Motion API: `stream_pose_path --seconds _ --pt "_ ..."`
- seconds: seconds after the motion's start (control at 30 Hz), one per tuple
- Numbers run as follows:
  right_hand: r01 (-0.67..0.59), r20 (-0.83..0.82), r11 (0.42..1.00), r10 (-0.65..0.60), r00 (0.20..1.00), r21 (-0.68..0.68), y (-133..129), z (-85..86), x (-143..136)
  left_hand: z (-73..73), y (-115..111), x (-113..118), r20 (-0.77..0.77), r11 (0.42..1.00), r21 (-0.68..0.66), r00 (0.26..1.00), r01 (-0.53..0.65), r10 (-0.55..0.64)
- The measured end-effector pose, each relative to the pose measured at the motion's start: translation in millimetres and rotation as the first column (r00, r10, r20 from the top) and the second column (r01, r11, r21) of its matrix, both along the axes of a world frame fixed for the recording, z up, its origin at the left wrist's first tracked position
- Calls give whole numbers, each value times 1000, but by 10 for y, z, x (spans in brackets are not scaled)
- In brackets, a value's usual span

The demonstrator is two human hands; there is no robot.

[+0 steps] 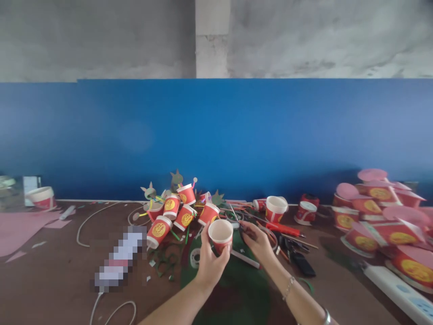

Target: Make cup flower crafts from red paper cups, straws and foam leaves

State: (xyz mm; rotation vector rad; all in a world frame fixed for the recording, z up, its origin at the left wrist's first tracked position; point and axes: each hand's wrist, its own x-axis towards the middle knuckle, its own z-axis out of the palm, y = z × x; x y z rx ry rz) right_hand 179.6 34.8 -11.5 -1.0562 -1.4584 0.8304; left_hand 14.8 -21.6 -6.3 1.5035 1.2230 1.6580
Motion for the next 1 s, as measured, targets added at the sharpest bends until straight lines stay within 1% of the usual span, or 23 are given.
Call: stream_pose_path --seconds 0.07,0.13,0.2,0.23,0.3,0.37,0.5,0.57,0.67,0.77,0.83,0.87,0.93,1.0 --pt "-107 -212 991 88 973 -79 -29 28 -47 -18 8 -10 25 999 -26 999 23 -23" --pt "-208 -336 969 154 929 -130 -91 67 -97 -36 15 -19 76 996 -49 994 78 -75" --pt "-325 -413 932 235 880 -163 -153 89 -147 -52 23 -29 126 989 -70 984 133 -124" --pt "-373 -426 910 269 864 -182 -174 86 -172 -57 28 -34 135 987 -82 983 139 -127" --pt "-416 -422 882 297 856 -222 -186 57 -217 -60 40 -42 110 988 -95 987 126 -115" --pt "-398 -406 889 285 868 -228 -171 11 -254 -52 54 -44 58 993 -84 995 85 -80" --pt "-306 -334 938 239 912 -164 -166 -33 -302 -40 79 -34 14 1000 -26 1000 -2 3" --pt "-270 -328 951 211 921 -148 -200 -13 -315 -42 89 -33 18 999 -16 999 -28 29" --pt "-227 -362 960 156 919 -162 -256 46 -319 -50 106 -45 12 997 -2 997 -73 73" --pt "-250 -398 950 160 904 -187 -264 132 -304 -68 125 -66 -20 992 53 993 -113 114" --pt "-340 -434 909 213 876 -240 -234 211 -285 -94 141 -82 -81 988 72 986 -139 144" --pt "-408 -457 872 256 852 -271 -212 252 -272 -111 151 -91 -124 983 89 977 -162 173" --pt "-561 -503 766 367 783 -315 -163 316 -240 -153 178 -113 -199 969 155 955 -190 220" --pt "-696 -525 648 493 693 -310 -126 332 -201 -194 210 -143 -262 951 230 928 -207 265"
